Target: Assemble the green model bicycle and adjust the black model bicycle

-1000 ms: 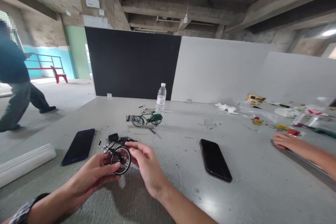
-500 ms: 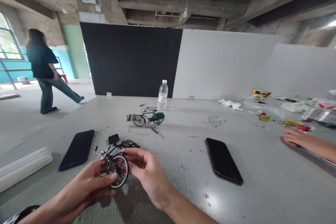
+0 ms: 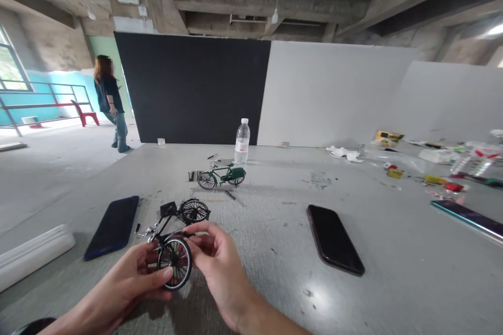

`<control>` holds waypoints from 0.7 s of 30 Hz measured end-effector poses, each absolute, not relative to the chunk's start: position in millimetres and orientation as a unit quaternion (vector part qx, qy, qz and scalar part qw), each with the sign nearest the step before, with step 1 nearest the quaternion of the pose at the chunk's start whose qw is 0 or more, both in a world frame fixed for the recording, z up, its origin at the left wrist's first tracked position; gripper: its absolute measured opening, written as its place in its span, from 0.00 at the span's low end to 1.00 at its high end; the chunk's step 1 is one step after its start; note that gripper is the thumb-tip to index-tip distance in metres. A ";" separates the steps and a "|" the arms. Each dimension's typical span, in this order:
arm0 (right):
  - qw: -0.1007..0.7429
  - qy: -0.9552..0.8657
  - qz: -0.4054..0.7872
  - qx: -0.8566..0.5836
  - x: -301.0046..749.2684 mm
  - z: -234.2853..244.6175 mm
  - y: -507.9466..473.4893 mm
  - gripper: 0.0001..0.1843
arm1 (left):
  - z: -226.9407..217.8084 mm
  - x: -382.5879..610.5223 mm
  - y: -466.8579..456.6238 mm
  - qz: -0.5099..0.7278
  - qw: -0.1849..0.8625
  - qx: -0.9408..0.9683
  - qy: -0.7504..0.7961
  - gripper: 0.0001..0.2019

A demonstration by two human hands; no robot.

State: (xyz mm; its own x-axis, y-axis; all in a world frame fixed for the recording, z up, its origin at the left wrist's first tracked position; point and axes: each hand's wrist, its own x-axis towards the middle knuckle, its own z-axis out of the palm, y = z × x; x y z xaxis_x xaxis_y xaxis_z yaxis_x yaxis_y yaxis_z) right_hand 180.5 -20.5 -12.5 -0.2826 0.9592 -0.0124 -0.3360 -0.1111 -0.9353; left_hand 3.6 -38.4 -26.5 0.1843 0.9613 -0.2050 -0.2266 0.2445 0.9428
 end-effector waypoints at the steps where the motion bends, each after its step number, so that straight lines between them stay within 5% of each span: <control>1: 0.493 -0.454 0.658 -0.341 180.4 -12.9 -20.8 0.15 | -27.0 3.6 -38.6 0.457 0.649 0.414 0.446 0.28; 21: 0.493 -0.495 0.631 -0.338 181.4 -4.4 -24.1 0.16 | -28.9 1.3 -40.1 0.449 0.642 0.467 0.409 0.27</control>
State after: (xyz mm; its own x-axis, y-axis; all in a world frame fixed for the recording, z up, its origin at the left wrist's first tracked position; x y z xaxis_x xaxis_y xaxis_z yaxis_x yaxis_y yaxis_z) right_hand 181.4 -24.1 -4.4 -0.2852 0.9565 0.0617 -0.2871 -0.0238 -0.9576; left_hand 1.3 -40.1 -28.9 0.2616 0.9593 -0.1060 -0.1955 0.1602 0.9675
